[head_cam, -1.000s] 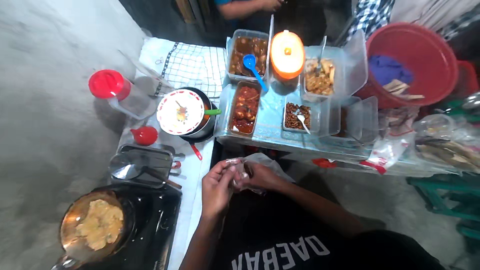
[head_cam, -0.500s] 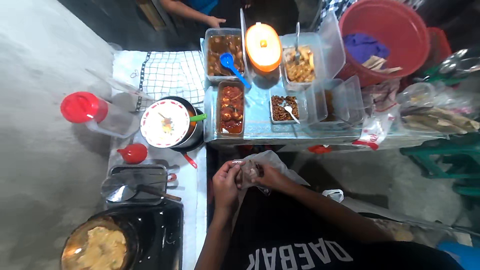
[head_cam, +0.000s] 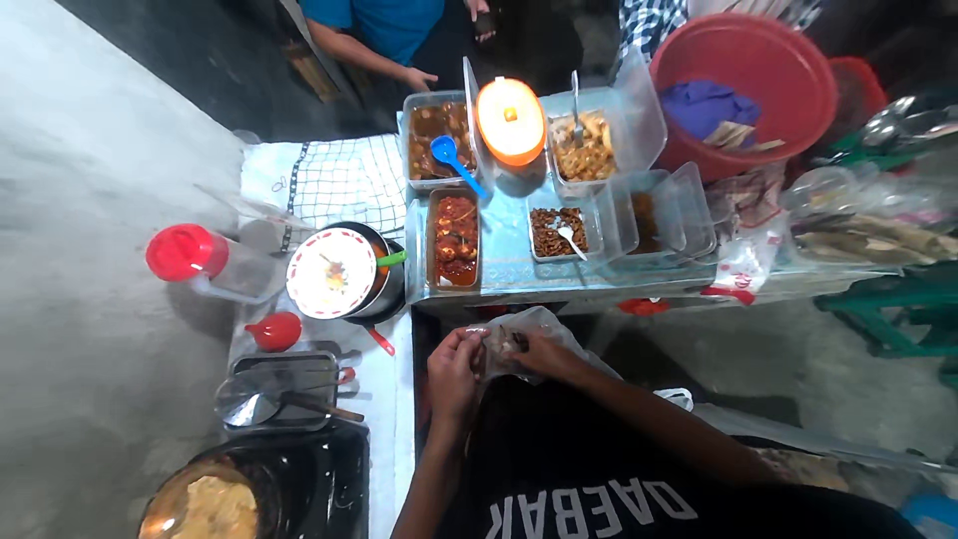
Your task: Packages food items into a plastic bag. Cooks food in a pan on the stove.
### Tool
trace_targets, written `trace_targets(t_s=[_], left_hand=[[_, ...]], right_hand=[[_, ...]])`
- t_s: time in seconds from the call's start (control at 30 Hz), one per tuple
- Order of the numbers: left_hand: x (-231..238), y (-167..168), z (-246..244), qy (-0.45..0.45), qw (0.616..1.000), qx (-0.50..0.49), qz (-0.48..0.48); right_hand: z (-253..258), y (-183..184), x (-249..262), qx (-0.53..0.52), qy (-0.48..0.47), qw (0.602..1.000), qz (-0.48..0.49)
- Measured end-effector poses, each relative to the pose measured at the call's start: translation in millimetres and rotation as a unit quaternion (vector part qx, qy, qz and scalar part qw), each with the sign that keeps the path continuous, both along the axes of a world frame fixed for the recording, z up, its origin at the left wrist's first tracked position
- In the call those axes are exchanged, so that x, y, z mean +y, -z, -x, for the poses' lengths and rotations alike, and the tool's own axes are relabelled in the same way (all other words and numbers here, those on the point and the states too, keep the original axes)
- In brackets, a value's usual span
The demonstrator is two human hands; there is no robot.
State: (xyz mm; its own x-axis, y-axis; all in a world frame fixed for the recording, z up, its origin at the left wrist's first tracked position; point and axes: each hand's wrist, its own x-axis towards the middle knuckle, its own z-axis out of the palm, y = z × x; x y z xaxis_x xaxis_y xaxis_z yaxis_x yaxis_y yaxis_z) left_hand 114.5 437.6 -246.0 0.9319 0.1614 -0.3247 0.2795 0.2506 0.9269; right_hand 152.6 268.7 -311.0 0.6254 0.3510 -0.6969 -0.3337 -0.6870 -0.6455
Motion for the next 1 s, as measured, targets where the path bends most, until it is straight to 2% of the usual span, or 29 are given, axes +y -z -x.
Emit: trace_targets(t_s=[0.13, 0.23, 0.37, 0.53, 0.67, 0.8, 1.0], left_hand=[[-5, -3, -10, 0.013, 0.999, -0.013, -0.033], [-4, -7, -30, 0.045, 0.994, -0.021, -0.1], [-1, -22, -85, 0.186, 0.951, 0.008, -0.245], [-22, -25, -167, 0.291, 0.912, -0.034, -0.288], [-37, -17, -209, 0.355, 0.852, -0.034, -0.383], [-45, -10, -234, 0.367, 0.814, -0.04, -0.448], [-65, -18, -259, 0.394, 0.774, -0.051, -0.493]], right_hand=[[-5, 0, -2, 0.006, 0.015, 1.0, 0.001], [-22, 3, 0, -0.031, 0.022, 0.999, -0.016], [-54, 12, 4, -0.115, 0.028, 0.993, -0.004], [-83, 7, 8, -0.143, 0.033, 0.989, -0.002], [-96, -15, -9, -0.152, -0.056, 0.986, 0.034], [-78, -58, -28, -0.208, -0.214, 0.95, 0.091], [-77, -41, -52, -0.308, -0.305, 0.9, 0.05]])
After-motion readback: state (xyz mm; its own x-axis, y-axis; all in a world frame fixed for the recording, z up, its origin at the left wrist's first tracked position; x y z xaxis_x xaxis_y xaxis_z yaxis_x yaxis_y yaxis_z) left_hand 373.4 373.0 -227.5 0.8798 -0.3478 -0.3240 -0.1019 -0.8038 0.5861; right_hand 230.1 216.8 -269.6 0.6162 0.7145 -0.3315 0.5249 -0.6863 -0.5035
